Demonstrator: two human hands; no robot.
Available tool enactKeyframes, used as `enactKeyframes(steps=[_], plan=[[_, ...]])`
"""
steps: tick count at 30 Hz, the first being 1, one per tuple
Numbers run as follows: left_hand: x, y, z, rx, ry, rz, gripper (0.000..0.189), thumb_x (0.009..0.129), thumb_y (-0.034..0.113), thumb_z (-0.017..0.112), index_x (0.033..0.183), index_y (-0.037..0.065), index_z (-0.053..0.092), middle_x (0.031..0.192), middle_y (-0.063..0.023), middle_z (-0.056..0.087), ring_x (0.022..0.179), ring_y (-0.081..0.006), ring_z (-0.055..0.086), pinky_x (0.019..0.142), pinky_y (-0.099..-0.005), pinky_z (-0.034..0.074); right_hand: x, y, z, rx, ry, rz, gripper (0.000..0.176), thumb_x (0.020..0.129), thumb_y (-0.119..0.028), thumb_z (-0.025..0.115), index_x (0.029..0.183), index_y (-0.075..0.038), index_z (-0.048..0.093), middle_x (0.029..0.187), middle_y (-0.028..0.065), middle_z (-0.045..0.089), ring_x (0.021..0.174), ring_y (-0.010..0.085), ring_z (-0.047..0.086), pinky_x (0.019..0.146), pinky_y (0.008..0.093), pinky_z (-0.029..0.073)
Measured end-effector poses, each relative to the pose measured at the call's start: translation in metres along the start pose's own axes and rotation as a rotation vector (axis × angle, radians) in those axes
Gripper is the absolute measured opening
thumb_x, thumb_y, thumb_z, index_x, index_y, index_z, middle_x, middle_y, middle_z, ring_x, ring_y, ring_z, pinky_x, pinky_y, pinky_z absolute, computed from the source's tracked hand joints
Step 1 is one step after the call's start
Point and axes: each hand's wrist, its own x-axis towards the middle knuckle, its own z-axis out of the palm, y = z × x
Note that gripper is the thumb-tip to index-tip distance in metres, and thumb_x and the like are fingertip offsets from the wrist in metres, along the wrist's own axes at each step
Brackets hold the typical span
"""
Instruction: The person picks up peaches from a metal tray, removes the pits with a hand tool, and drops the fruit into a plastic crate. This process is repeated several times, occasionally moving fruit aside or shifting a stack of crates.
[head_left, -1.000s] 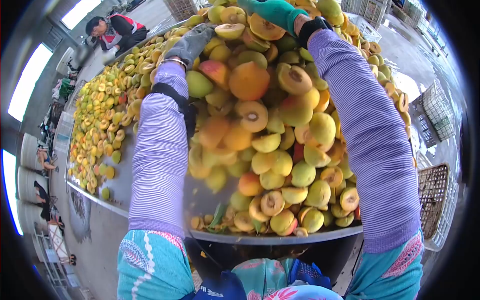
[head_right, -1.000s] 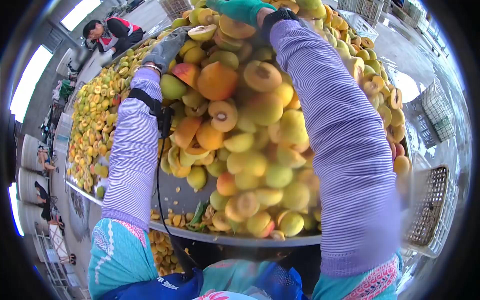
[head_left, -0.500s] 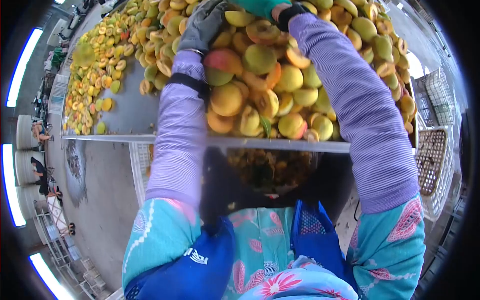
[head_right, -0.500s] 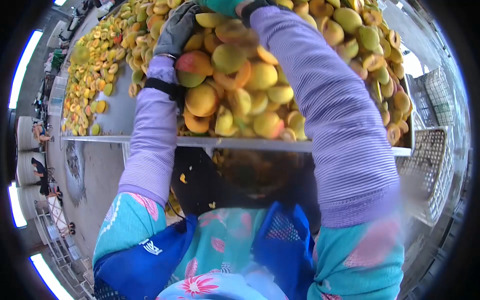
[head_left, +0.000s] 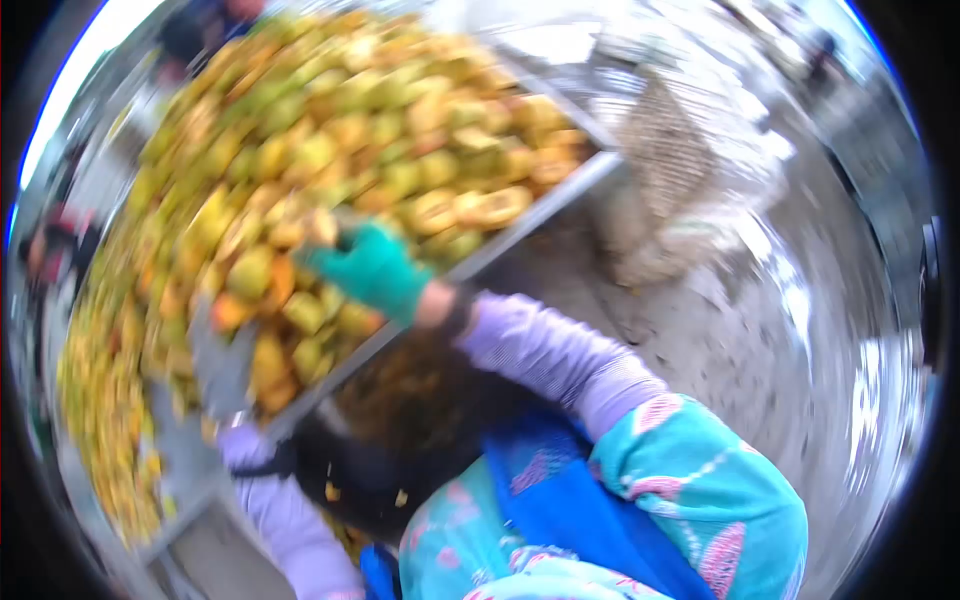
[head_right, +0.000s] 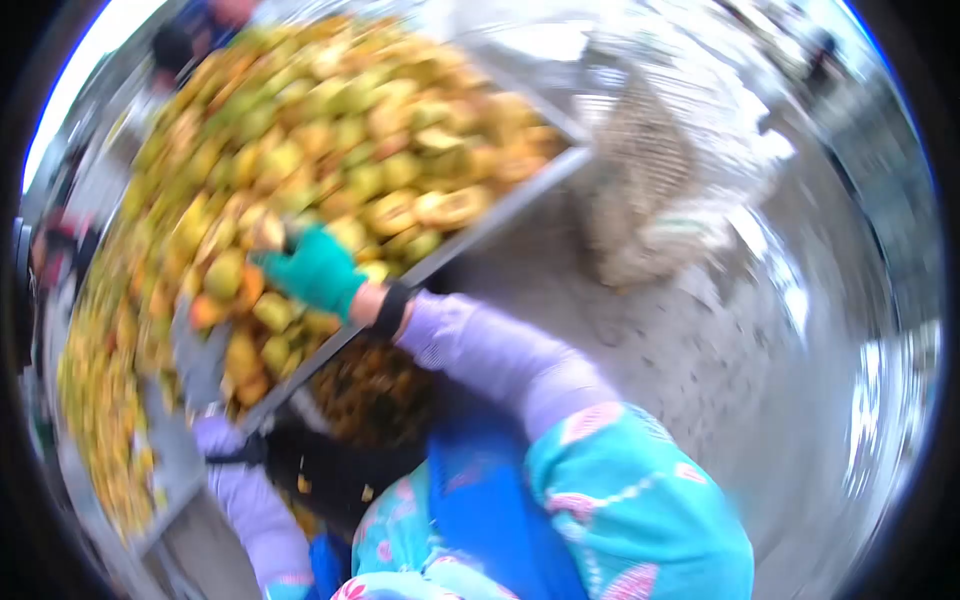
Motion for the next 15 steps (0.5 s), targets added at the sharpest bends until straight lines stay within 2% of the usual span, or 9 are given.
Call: enactKeyframes(steps=[1,3,5,6,7,8,10,11,15], plan=[[-0.002,-0.040,0.009,0.218,0.127,0.054,0.070,0.079,0.031,0.071,0.135,-0.001,0.042,0.138,-0.0199,0.044,0.128,-0.0333,0.041,0.108,-0.0388,0.032,-0.007,-0.010,-0.022,0.113,-0.038,0.183,0.024,0.081,-0.023,0.072,0.087,-0.003,0.060,0.073,-0.0005,0.052,0.071,0.0098,0.048,0.065,0.0277,0.045],[-0.005,-0.043,0.002,0.095,0.094,0.043,0.067,0.083,0.022,0.068,0.138,-0.001,0.038,0.144,-0.0185,0.038,0.133,-0.0300,0.036,0.110,-0.0377,0.028,-0.020,-0.003,-0.078,-0.192,0.149,0.045,0.029,0.080,-0.026,0.069,0.096,-0.003,0.062,0.083,0.0106,0.066,0.077,0.0203,0.061,0.072,0.0351,0.048],[-0.005,-0.045,0.002,0.034,0.078,0.058,0.065,0.086,0.013,0.064,0.141,0.000,0.033,0.146,-0.0169,0.035,0.134,-0.0280,0.034,0.111,-0.0364,0.026,-0.035,-0.003,-0.162,-0.089,0.230,-0.027,0.007,0.085,-0.008,0.063,0.089,-0.003,0.060,0.086,0.0026,0.055,0.083,0.0093,0.051,0.071,0.0291,0.045],[-0.005,-0.047,0.004,0.003,0.067,0.030,0.065,0.087,0.014,0.063,0.142,0.002,0.032,0.146,-0.0165,0.035,0.134,-0.0279,0.034,0.110,-0.0364,0.028,-0.029,0.036,-0.217,-0.245,0.371,-0.300,0.009,0.085,-0.012,0.061,0.091,-0.005,0.063,0.080,0.0047,0.065,0.072,0.0148,0.059,0.066,0.0300,0.048],[-0.005,-0.042,0.002,0.007,0.067,0.009,0.063,0.087,0.014,0.063,0.142,0.003,0.033,0.146,-0.0157,0.036,0.131,-0.0270,0.036,0.108,-0.0353,0.029,-0.054,-0.002,-0.252,-0.279,0.568,0.131,0.008,0.085,-0.013,0.061,0.085,-0.005,0.063,0.077,0.0039,0.064,0.068,0.0139,0.057,0.062,0.0305,0.047],[-0.006,-0.039,0.002,0.012,0.073,-0.018,0.062,0.088,0.015,0.062,0.142,0.003,0.034,0.145,-0.0148,0.037,0.129,-0.0262,0.038,0.107,-0.0343,0.031,-0.070,0.015,-0.308,-0.217,0.687,0.209,0.011,0.088,-0.011,0.058,0.081,-0.007,0.064,0.063,-0.0067,0.055,0.056,0.0047,0.050,0.047,0.0223,0.039],[-0.013,-0.040,0.004,0.009,0.082,-0.096,0.060,0.090,0.018,0.062,0.141,0.004,0.035,0.143,-0.0140,0.040,0.125,-0.0255,0.042,0.103,-0.0336,0.035,-0.111,0.025,-0.387,-0.782,0.952,0.065,0.018,0.085,-0.024,0.061,0.087,-0.006,0.065,0.063,0.0053,0.060,0.057,0.0156,0.058,0.052,0.0343,0.046],[-0.012,-0.046,0.005,0.000,0.087,-0.142,0.059,0.090,0.021,0.061,0.141,0.005,0.035,0.141,-0.0140,0.041,0.122,-0.0257,0.044,0.101,-0.0340,0.037,-0.139,0.029,-0.421,-1.126,0.877,0.155,0.020,0.084,-0.024,0.058,0.088,-0.005,0.064,0.071,0.0156,0.064,0.065,0.0306,0.064,0.060,0.0430,0.048],[-0.005,-0.062,0.009,-0.031,0.093,-0.472,0.061,0.092,0.033,0.060,0.140,0.003,0.037,0.136,-0.0149,0.046,0.115,-0.0270,0.049,0.097,-0.0350,0.040,-0.217,0.114,-0.544,-1.810,0.495,0.327,0.015,0.074,-0.016,0.055,0.082,-0.006,0.064,0.080,0.0169,0.063,0.076,0.0352,0.061,0.067,0.0441,0.048]])
